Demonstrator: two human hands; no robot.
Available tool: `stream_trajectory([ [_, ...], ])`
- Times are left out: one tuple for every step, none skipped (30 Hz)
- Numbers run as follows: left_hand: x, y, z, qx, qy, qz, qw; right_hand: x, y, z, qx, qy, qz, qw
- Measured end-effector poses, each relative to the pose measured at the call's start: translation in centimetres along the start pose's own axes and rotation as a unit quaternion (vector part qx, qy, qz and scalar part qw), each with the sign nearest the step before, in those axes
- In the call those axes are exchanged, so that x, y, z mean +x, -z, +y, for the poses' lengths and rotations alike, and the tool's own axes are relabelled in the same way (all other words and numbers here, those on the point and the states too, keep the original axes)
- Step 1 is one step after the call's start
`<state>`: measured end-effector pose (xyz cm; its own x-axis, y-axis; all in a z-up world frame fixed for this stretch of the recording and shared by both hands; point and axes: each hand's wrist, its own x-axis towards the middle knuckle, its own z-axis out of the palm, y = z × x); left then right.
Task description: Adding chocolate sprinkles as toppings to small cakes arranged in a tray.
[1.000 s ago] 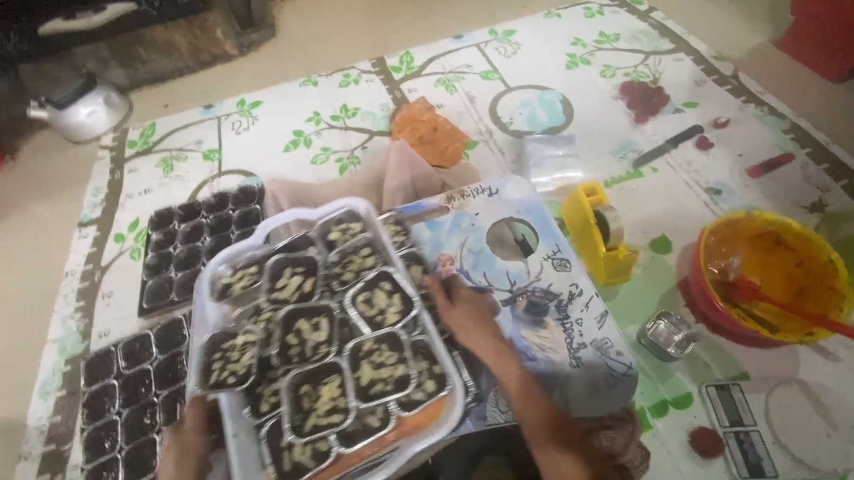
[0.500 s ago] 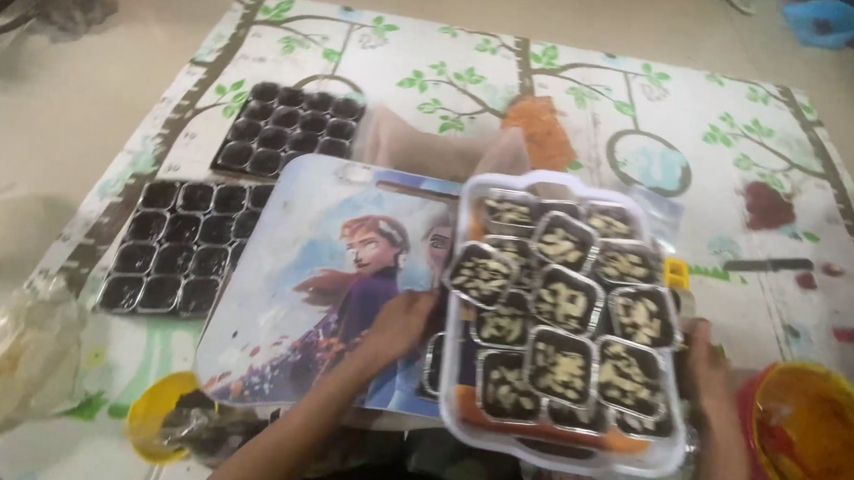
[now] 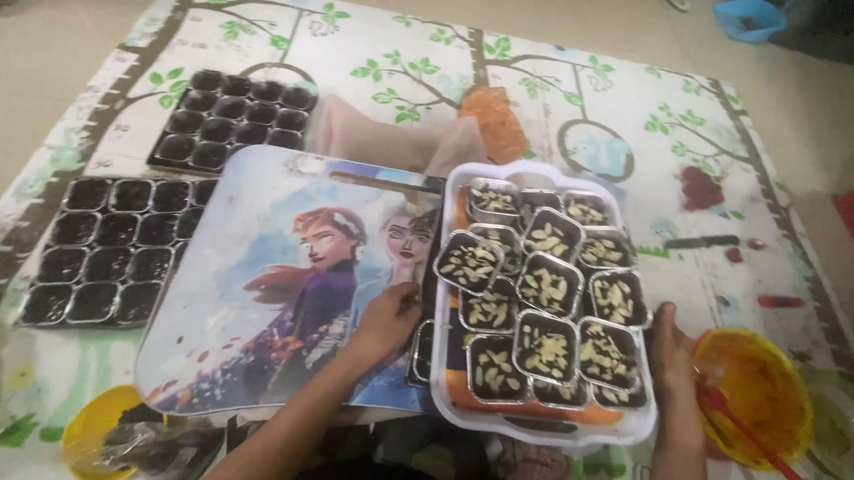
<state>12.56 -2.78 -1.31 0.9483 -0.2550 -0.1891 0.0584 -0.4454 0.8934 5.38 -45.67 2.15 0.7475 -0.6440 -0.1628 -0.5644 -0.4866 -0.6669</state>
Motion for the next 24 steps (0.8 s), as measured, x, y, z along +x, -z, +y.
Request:
stream_trajectory([
  [-0.6, 0.5, 0.9, -0.001, 0.027, -0.02, 0.999, -0.5, 0.2, -0.8, -0.007, -0.034, -0.019, 0.999],
  [-1.0, 0.9, 1.3, -0.001, 0.024, -0.023, 0.999, 0.0, 0.3, 0.0, -0.006, -0.035, -0.015, 0.999],
  [-1.5, 1.3, 1.8, -0.005, 0.02, -0.019, 1.0, 0.4, 0.3, 0.7, 0.001, -0.044, -0.011, 0.999],
  [-2.2, 2.0, 2.1, -0.01, 0.018, -0.008, 1.0, 1.1, -0.1, 1.1, 0.007, -0.049, -0.012, 0.999],
  [-2.6, 2.8, 1.8, -0.01, 0.017, -0.004, 1.0, 0.9, -0.1, 0.9, 0.008, -0.045, -0.012, 0.999],
  [-3.0, 3.4, 1.6, -0.015, 0.019, 0.006, 1.0, 0.6, 0.0, 0.7, 0.004, -0.048, -0.016, 0.999],
  [-3.4, 4.0, 1.4, -0.019, 0.022, 0.017, 0.999, 0.4, 0.2, 0.6, 0.0, -0.05, -0.021, 0.999],
  [-4.2, 5.2, 1.1, -0.021, 0.019, 0.014, 1.0, -2.9, 0.9, -3.1, 0.0, -0.051, -0.017, 0.999],
  [-5.0, 6.2, 0.8, 0.008, 0.001, 0.037, 0.999, -6.3, 1.5, -6.9, 0.011, -0.025, 0.015, 1.0],
  [-5.6, 7.5, 0.5, 0.037, -0.017, 0.061, 0.997, -9.5, 2.0, -10.7, 0.024, 0.001, 0.046, 0.999],
  [-5.9, 8.2, 0.3, 0.037, -0.021, 0.06, 0.997, -7.9, 2.2, -10.3, 0.025, 0.001, 0.049, 0.998],
  [-6.3, 9.0, 0.0, 0.035, -0.035, 0.088, 0.995, -6.4, 2.3, -9.7, -0.024, 0.06, 0.115, 0.991],
  [-6.7, 9.7, -0.3, 0.032, -0.048, 0.117, 0.991, -4.9, 2.5, -9.1, -0.072, 0.117, 0.179, 0.974],
  [-6.9, 9.8, -0.4, 0.033, -0.05, 0.112, 0.992, -4.3, 2.2, -10.6, -0.072, 0.112, 0.182, 0.974],
  [-7.0, 9.9, -0.5, 0.031, -0.019, 0.115, 0.993, -3.6, 1.9, -12.0, -0.1, 0.267, 0.185, 0.941],
  [-7.0, 10.0, -0.6, 0.029, 0.01, 0.118, 0.993, -2.7, 1.7, -13.5, -0.126, 0.415, 0.183, 0.882],
  [-7.2, 9.8, -0.8, 0.03, 0.006, 0.114, 0.993, -2.2, 0.7, -15.0, -0.127, 0.412, 0.187, 0.883],
  [-7.2, 9.6, -0.9, 0.032, 0.005, 0.11, 0.993, -1.5, -0.2, -16.8, -0.18, 0.439, 0.139, 0.87],
  [-7.3, 9.6, -1.0, 0.035, 0.004, 0.107, 0.994, -0.7, -1.1, -18.7, -0.232, 0.463, 0.089, 0.851],
  [-7.4, 9.6, -1.6, 0.035, 0.001, 0.109, 0.993, -0.1, -1.7, -19.5, -0.231, 0.465, 0.092, 0.85],
  [-7.5, 9.7, -2.2, 0.016, 0.002, 0.103, 0.995, 0.6, -2.3, -20.4, -0.286, 0.368, 0.02, 0.885],
  [-7.7, 9.8, -2.8, -0.002, 0.005, 0.098, 0.995, 1.3, -3.0, -21.3, -0.335, 0.265, -0.053, 0.903],
  [-8.0, 10.6, -2.5, -0.003, 0.004, 0.101, 0.995, 1.1, -2.9, -22.1, -0.335, 0.267, -0.052, 0.902],
  [-8.6, 11.3, -2.4, -0.014, 0.056, 0.099, 0.993, 0.8, -3.0, -22.7, -0.317, 0.246, -0.085, 0.912],
])
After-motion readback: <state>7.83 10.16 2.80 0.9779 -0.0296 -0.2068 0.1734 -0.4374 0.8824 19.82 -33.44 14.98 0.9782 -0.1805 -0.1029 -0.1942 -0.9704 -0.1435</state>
